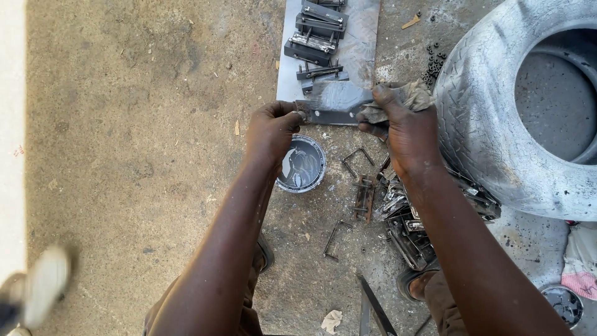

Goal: Painting small metal brackets using a paintbrush and a small container of grey paint.

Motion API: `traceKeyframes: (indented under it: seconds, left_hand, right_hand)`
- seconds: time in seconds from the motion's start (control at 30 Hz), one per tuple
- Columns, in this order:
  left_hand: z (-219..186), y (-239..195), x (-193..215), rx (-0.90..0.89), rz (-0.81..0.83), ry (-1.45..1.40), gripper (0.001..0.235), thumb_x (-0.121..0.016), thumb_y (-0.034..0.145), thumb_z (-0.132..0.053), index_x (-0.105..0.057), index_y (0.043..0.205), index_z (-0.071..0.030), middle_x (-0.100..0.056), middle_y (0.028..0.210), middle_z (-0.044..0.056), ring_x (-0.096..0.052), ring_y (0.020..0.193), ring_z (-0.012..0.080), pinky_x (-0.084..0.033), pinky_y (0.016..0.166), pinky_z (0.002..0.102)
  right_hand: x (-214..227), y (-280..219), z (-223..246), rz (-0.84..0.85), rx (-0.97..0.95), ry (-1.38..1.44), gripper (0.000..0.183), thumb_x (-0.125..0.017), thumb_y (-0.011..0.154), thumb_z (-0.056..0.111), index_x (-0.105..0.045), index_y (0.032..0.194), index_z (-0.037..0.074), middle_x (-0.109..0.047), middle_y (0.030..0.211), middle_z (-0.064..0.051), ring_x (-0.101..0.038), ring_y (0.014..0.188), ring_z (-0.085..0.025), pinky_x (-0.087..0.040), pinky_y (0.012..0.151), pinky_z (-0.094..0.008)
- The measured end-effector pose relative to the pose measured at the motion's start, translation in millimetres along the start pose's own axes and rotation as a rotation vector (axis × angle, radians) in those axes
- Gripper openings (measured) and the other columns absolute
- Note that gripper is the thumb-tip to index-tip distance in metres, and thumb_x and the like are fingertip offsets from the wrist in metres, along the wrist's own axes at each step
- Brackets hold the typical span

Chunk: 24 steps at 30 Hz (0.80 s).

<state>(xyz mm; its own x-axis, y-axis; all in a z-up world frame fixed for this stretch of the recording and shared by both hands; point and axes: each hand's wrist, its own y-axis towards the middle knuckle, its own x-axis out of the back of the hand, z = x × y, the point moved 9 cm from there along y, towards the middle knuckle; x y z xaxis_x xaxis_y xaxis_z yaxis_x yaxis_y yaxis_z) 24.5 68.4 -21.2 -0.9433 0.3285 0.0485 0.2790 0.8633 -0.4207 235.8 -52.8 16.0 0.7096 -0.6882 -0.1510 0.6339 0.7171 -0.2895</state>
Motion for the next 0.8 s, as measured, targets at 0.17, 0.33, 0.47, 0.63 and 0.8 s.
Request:
traceKeyframes:
  seconds: [0.17,0.33,0.47,0.63,0.8]
  left_hand:
    - [3.0,4.5,-1.0,-0.025,-0.003,-0.055,0.015,-0.071,0.079,-0.003,-0.076,0.093,0.001,-0.069,0.078,0.011,-0.064,0.075,0.0136,-0.046,0.071,0.023]
    - [0.5,1.4,-0.3,-0.016,-0.012,-0.036,0.014,-0.071,0.081,-0.002,-0.075,0.095,0.002,-0.069,0.079,0.011,-0.062,0.076,0.0130,-0.046,0.071,0.023]
    - [3.1,6.4,-1.4,-0.053,-0.024,-0.005,0.015,-0.074,0.079,-0.006,-0.077,0.094,-0.002,-0.069,0.076,0.007,-0.061,0.071,0.0110,-0.044,0.067,0.023]
    - [-3.0,1.6,4.0,-0.047,-0.059,0.002,0.014,-0.072,0.079,-0.005,-0.077,0.092,-0.003,-0.067,0.073,0.007,-0.057,0.069,0.0094,-0.042,0.064,0.023]
    - [-8.1,4.1,-1.9,-0.110,-0.022,-0.004,0.016,-0.072,0.079,-0.005,-0.078,0.094,-0.003,-0.065,0.075,0.005,-0.058,0.070,0.0103,-0.042,0.066,0.024]
  right_hand:
    - [-11.7,-15.9,14.5,0.088,0.022,-0.137,0.024,-0.074,0.100,0.018,-0.062,0.106,-0.003,-0.073,0.089,-0.021,-0.077,0.069,-0.025,-0.072,0.060,-0.037]
    - [-11.8,-19.8,34.0,0.121,0.041,-0.250,0.024,-0.072,0.102,0.016,-0.062,0.108,-0.005,-0.072,0.087,-0.022,-0.075,0.067,-0.026,-0.070,0.058,-0.036]
    - [-15.8,-19.8,32.0,0.126,0.102,-0.189,0.024,-0.071,0.102,0.016,-0.063,0.105,-0.007,-0.073,0.085,-0.022,-0.077,0.068,-0.024,-0.071,0.060,-0.035]
    - [-13.6,-14.3,29.1,0.177,0.068,-0.286,0.020,-0.069,0.101,0.011,-0.063,0.098,-0.008,-0.071,0.076,-0.022,-0.074,0.060,-0.023,-0.068,0.052,-0.035]
    - [-6.7,-10.1,22.2,0.062,0.100,-0.079,0.024,-0.074,0.098,0.016,-0.061,0.105,-0.004,-0.073,0.083,-0.024,-0.076,0.064,-0.027,-0.070,0.056,-0.039]
